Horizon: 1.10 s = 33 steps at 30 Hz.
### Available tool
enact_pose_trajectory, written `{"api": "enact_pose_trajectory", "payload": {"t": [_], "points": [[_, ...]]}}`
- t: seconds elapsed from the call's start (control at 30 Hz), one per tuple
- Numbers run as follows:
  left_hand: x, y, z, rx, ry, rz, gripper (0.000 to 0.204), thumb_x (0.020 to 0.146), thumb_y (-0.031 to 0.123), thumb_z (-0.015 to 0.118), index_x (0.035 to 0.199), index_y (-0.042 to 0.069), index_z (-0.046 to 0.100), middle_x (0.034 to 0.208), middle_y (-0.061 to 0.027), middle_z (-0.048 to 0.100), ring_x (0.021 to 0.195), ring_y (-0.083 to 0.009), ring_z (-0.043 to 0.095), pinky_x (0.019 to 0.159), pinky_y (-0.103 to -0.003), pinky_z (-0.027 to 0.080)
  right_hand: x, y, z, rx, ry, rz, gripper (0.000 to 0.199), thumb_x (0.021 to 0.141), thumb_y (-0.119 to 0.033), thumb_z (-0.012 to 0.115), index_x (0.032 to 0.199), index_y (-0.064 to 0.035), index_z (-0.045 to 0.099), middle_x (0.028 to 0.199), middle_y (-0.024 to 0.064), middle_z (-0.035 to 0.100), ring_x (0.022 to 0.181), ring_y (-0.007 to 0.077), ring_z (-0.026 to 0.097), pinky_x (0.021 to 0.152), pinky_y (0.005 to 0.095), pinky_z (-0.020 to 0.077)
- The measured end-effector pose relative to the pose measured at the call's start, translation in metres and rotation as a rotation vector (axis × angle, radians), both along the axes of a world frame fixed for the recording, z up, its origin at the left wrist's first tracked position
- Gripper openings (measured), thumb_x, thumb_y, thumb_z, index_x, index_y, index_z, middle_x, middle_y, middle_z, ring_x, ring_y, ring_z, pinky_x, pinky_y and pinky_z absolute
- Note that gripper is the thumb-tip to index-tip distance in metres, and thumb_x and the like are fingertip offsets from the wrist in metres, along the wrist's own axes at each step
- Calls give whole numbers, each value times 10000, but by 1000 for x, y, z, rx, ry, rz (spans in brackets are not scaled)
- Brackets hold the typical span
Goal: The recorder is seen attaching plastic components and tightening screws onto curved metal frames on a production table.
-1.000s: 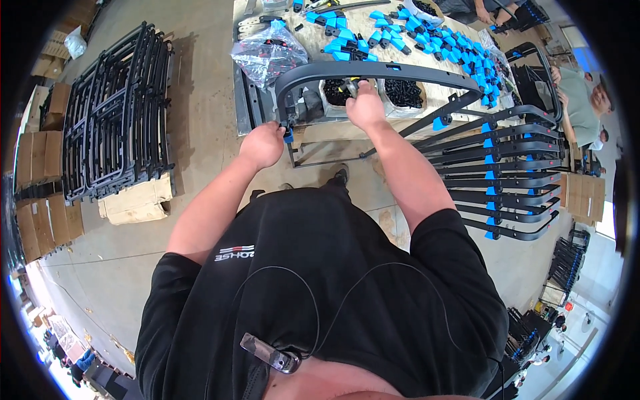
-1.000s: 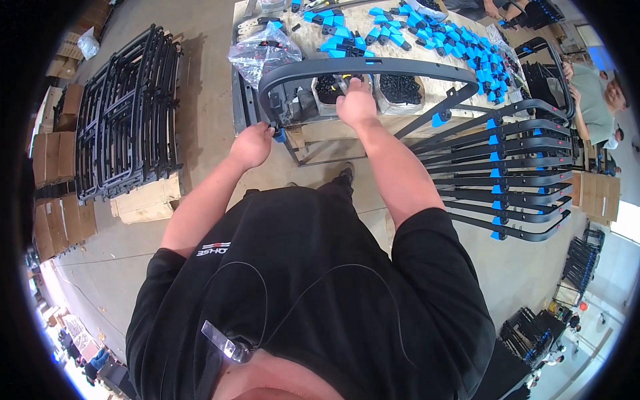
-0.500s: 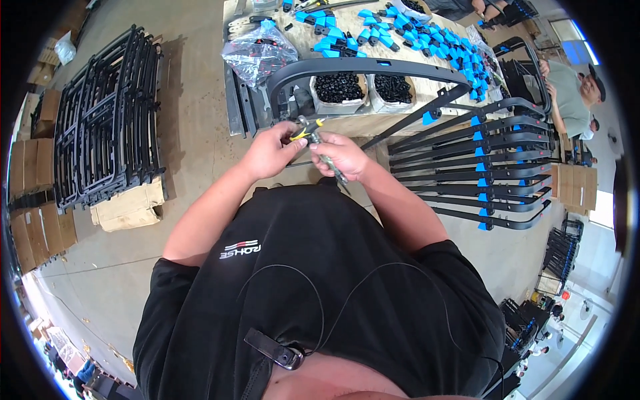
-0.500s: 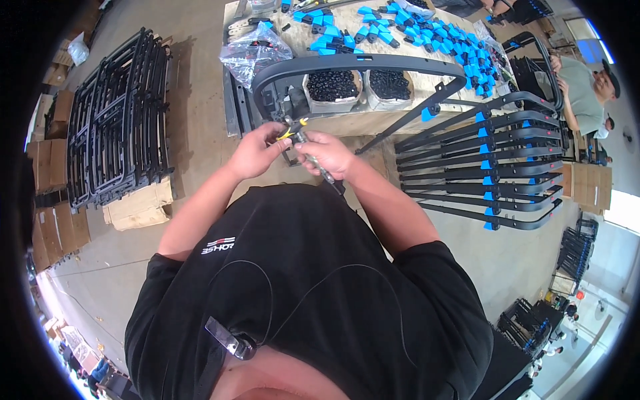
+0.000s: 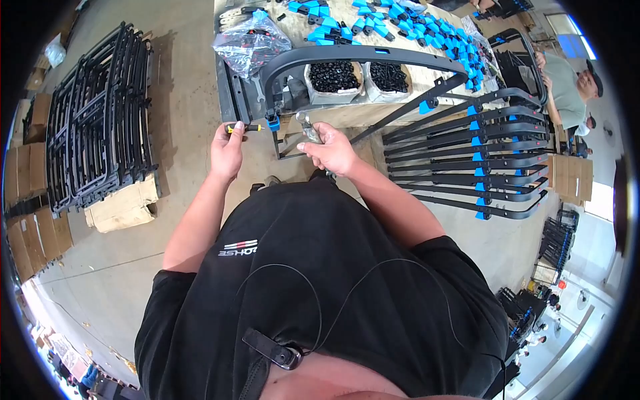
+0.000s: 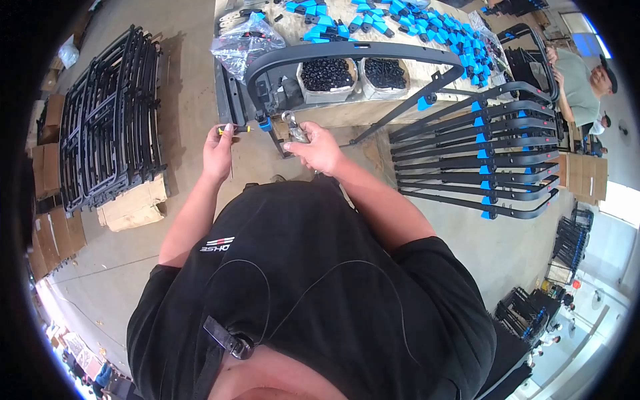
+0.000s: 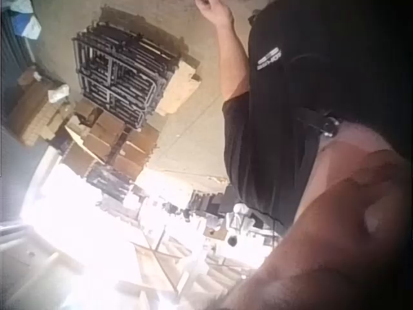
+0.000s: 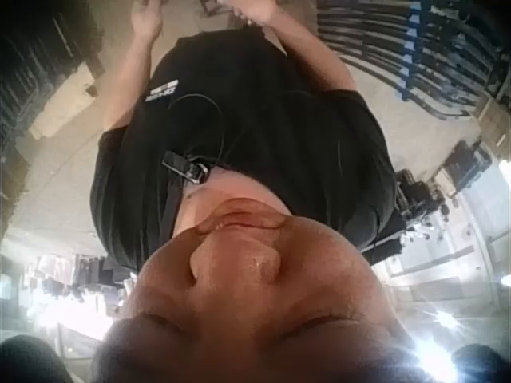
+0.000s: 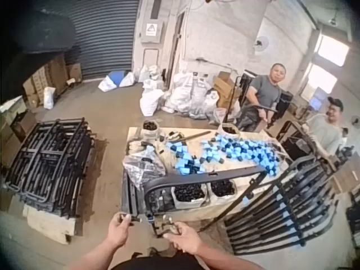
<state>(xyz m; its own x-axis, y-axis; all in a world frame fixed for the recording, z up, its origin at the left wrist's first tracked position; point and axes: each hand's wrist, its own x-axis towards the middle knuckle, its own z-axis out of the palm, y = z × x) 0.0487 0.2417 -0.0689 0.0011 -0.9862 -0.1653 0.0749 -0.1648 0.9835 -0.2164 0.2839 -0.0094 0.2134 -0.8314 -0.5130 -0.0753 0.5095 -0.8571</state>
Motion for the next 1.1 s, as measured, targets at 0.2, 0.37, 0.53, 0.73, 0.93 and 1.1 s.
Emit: {"api": "enact_pose_trajectory", "payload": {"t": [0.2,0.37,0.53,0.73,0.93,1.1], "points": [[-22,-8,-10,186,253,122,211,1057,257,579,1094,58,517,807,-21,566,634,-91,467,568,-253,398,12,1,-43,-143,7,-18,170,964,-165,672,1048,-63,566,751,-29,503,580,47,437,495,235,353],[-23,-8,-16,225,294,151,207,1050,255,591,1086,67,512,810,-15,556,640,-84,461,562,-242,388,7,10,-47,-53,17,-17,114,978,-139,628,954,-95,526,739,-38,470,583,61,434,508,252,357],[-26,-10,-13,263,362,246,181,1046,238,588,1052,76,509,799,-14,553,626,-83,446,553,-243,374,-1,19,-52,39,112,-6,171,937,-191,663,964,-43,582,763,-8,522,708,93,466,643,296,408],[-27,-12,-8,253,386,231,185,1048,245,579,1032,79,500,795,-18,556,618,-91,441,546,-252,369,-6,23,-53,52,135,-38,170,929,-210,666,916,-62,583,740,-11,519,689,95,459,621,304,395],[-23,-10,-15,219,328,217,186,1035,227,578,1120,61,576,884,-35,624,785,-132,555,769,-288,462,-12,27,-62,63,163,-20,184,923,-215,672,889,-60,578,731,-7,524,682,93,462,611,310,397],[-3,-13,-10,133,162,53,204,1014,189,582,1158,58,642,974,-46,654,984,-162,574,999,-310,406,-14,22,-65,72,199,-2,181,921,-210,668,887,-55,579,723,2,542,672,99,485,604,311,405]]}}
